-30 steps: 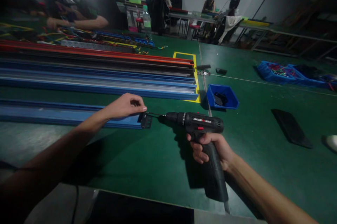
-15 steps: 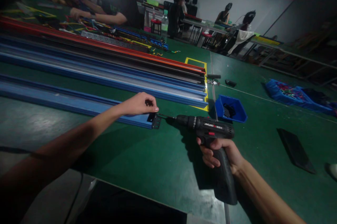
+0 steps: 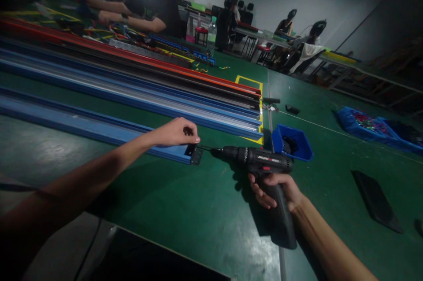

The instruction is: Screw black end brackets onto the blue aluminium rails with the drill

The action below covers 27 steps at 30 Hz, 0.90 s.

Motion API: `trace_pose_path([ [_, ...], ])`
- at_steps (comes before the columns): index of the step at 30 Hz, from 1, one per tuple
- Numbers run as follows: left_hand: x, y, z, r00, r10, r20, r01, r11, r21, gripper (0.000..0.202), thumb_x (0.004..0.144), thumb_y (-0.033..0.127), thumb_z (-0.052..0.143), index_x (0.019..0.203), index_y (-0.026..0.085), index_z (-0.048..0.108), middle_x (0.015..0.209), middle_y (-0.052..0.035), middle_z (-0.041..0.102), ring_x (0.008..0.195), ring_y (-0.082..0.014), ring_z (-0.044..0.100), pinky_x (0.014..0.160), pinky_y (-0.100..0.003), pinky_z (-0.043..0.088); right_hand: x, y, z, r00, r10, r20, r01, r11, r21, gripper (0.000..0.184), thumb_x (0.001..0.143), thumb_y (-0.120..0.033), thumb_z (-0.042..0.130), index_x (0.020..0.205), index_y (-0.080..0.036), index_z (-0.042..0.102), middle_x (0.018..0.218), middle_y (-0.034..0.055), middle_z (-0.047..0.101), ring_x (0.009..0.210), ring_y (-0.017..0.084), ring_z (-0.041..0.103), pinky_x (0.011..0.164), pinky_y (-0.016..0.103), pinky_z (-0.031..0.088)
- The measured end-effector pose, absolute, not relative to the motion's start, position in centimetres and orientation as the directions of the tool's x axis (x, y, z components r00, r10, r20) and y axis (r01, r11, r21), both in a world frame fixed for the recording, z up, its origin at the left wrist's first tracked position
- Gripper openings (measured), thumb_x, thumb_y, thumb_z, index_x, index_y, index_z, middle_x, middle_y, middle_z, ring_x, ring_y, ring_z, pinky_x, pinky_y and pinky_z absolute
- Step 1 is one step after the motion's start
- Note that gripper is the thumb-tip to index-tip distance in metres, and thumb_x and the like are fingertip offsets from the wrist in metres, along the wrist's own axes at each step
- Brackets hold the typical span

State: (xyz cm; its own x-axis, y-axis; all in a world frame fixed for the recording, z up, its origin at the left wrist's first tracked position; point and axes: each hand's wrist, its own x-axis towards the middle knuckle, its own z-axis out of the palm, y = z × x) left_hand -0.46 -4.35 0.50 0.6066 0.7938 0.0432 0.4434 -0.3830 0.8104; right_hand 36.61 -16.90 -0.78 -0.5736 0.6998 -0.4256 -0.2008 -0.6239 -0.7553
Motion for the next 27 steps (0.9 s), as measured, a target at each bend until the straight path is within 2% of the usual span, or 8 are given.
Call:
trace_pose_path([
  [5,-0.5,-4.3,0.3,0.609,0.791,0.061,0.453,-0.41,0.792,0.024,0.08,0.038,0.073,0.077,0.015,0.075,0.069,-0.0027,0.07,0.064,-0.0138,0.059,0.06,-0.026,0.039,35.8,-17.1,-0.2,-0.522,0.726,-0.448,-0.157,-0.598,-0.786,0.025,0.079,-0.037,0.069,0.09,-0.015,0.069,0.075,0.0093,0.067,0.034,0.007,0.035,0.037,0.028,0.03],
  [11,-0.5,-4.2,0.2,0.615,0.787,0.054,0.459,-0.413,0.786,0.024,0.081,0.039,0.073,0.077,0.016,0.075,0.068,-0.0026,0.069,0.063,-0.0136,0.057,0.06,-0.026,0.039,35.9,-17.1,-0.4,-0.515,0.721,-0.463,-0.156,-0.611,-0.776,0.022,0.083,-0.035,0.068,0.088,-0.014,0.073,0.073,0.0076,0.066,0.034,0.005,0.034,0.039,0.027,0.031],
  [17,-0.5,-4.1,0.2,0.612,0.789,0.05,0.449,-0.399,0.8,0.026,0.081,0.041,0.074,0.077,0.015,0.074,0.069,-0.0024,0.068,0.064,-0.0137,0.058,0.06,-0.026,0.039,36.9,-16.6,-2.0,-0.614,0.7,-0.365,-0.269,-0.62,-0.737,0.027,0.084,-0.029,0.066,0.095,-0.006,0.075,0.073,0.0063,0.065,0.035,0.005,0.042,0.043,0.024,0.038],
  [27,-0.4,-4.0,0.1,0.615,0.787,0.039,0.463,-0.401,0.79,0.027,0.081,0.041,0.073,0.079,0.014,0.075,0.07,-0.0029,0.069,0.065,-0.0135,0.058,0.06,-0.025,0.041,37.7,-16.2,-2.9,-0.687,0.651,-0.323,-0.301,-0.659,-0.689,0.025,0.089,-0.025,0.065,0.101,-0.005,0.072,0.075,0.0044,0.063,0.038,0.005,0.046,0.048,0.022,0.046],
])
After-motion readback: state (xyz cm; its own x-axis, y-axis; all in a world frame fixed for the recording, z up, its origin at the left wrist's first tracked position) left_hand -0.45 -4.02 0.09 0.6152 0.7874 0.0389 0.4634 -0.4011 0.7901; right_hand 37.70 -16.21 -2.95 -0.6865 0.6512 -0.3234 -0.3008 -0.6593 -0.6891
